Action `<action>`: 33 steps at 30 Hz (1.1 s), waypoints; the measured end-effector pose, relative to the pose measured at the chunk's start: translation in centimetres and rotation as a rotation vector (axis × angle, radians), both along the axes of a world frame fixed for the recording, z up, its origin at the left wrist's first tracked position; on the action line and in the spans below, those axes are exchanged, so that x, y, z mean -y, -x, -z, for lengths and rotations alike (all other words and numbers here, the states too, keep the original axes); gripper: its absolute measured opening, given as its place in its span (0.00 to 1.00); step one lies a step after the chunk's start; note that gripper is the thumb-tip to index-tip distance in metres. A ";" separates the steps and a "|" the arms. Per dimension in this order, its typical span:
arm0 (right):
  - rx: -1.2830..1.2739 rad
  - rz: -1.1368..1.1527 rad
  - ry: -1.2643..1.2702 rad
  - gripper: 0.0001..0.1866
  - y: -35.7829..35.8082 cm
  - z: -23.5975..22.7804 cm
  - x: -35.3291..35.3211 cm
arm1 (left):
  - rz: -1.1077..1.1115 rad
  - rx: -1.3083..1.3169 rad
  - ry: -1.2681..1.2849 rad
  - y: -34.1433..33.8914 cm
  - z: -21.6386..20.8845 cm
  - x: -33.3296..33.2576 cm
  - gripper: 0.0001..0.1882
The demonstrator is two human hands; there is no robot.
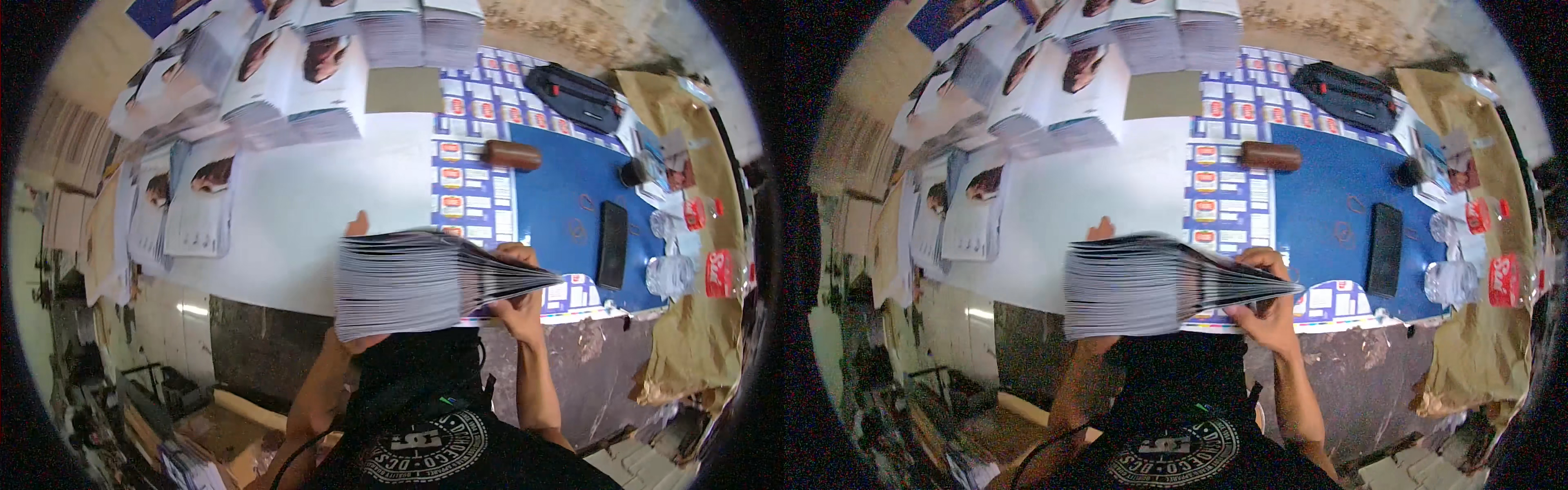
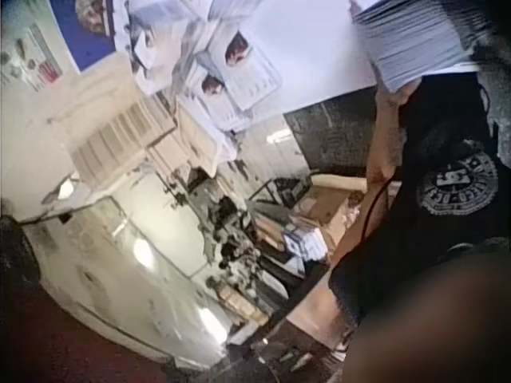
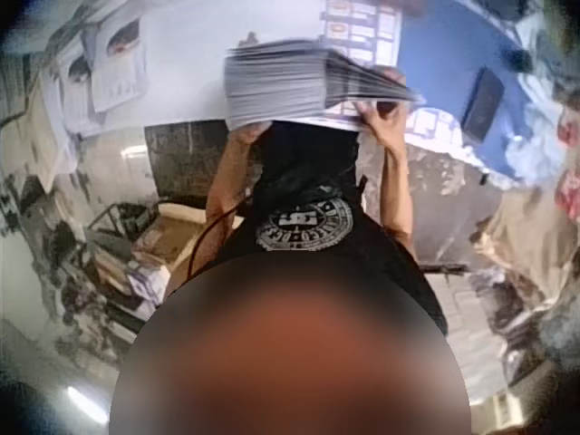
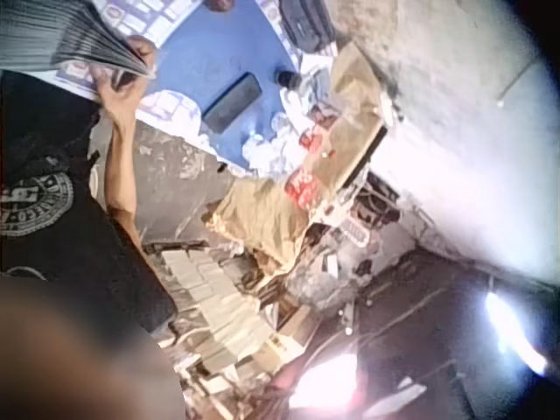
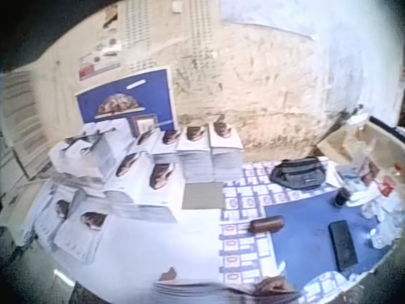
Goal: Sorting and stacking printed brochures on a table.
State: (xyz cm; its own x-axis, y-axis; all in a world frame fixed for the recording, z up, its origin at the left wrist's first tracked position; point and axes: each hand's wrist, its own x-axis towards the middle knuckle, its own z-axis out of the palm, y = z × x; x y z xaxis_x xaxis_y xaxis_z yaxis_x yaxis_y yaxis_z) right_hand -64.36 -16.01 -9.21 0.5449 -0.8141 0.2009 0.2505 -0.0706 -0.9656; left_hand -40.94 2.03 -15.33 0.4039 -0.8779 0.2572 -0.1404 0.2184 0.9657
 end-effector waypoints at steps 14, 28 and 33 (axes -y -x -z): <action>-0.042 0.046 -0.045 0.21 0.0 0.1 0.1 | -0.006 -0.158 0.029 -2.8 -3.6 6.0 0.56; -0.009 0.090 0.015 0.21 0.4 0.5 -0.5 | 0.208 -0.124 -0.092 -4.4 -3.6 6.0 0.58; -0.108 0.202 -0.067 0.15 -1.2 0.1 -0.6 | -0.002 -0.441 -0.158 -1.1 -4.2 4.6 0.39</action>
